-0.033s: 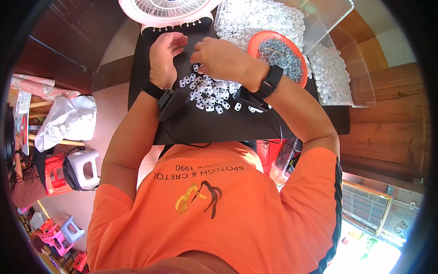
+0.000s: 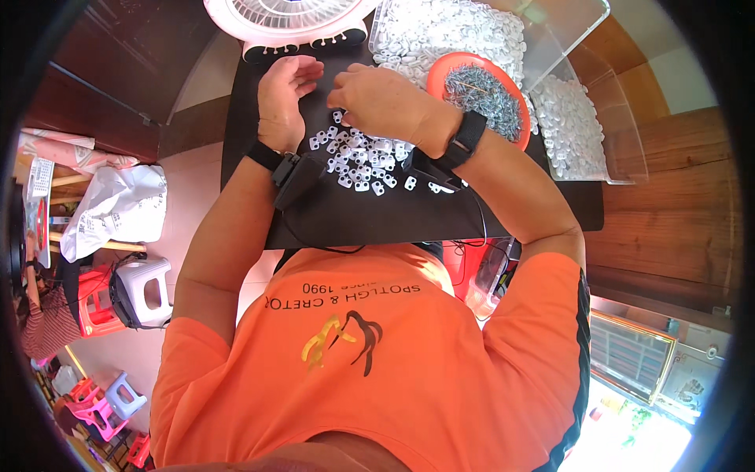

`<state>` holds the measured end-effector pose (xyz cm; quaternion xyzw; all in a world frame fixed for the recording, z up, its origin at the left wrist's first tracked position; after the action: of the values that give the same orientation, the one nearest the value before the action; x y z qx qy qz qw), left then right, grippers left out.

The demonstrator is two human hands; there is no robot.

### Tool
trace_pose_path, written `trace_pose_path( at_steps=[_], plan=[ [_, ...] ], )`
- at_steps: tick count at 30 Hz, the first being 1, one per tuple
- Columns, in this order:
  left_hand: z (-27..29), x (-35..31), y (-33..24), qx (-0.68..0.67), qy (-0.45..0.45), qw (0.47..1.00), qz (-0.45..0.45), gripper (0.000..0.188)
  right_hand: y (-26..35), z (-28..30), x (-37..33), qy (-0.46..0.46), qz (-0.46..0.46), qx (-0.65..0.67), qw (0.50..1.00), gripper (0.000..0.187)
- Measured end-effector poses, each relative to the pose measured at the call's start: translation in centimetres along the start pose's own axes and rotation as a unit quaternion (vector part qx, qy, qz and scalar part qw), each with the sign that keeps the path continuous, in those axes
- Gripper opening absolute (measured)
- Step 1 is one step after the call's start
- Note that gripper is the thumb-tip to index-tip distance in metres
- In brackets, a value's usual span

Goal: Manually assembling small metal screws into white plastic cable clips at a workstation.

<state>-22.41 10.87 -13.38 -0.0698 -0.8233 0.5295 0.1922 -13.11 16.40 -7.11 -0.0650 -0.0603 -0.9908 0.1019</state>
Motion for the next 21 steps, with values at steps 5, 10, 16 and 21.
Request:
trace_pose_path(
  at_steps=[5, 10, 16, 21],
  plan=[
    [0.1, 0.1, 0.4, 0.007, 0.001, 1.000, 0.007, 0.028, -0.4, -0.3, -0.3, 0.014, -0.018, -0.027, 0.999, 0.014],
    [-0.6, -0.3, 1.0, 0.012, 0.022, 0.999, 0.027, 0.027, -1.0, -1.1, -1.0, 0.017, -0.019, -0.048, 0.999, 0.012],
    [-1.5, -0.7, -0.1, 0.017, 0.031, 0.999, 0.008, 0.023, -3.7, 2.0, -2.3, -0.060, -0.089, 0.078, 0.991, 0.017],
    [-2.9, -2.0, -0.6, 0.027, 0.076, 0.997, 0.001, 0.022, -5.5, 2.9, -4.4, -0.047, -0.139, 0.100, 0.984, 0.020]
  ],
)
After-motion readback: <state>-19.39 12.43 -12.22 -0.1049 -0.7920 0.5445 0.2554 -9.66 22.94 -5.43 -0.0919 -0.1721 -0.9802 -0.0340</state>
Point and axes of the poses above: each hand's wrist, its own x-axis towards the middle knuckle, its own z-axis out of the back of the hand, y = z × x, the point moved 10 cm from there along x, towards the middle knuckle, and after that the axes turned 14 degrees about -z, right-handed, at the moved point
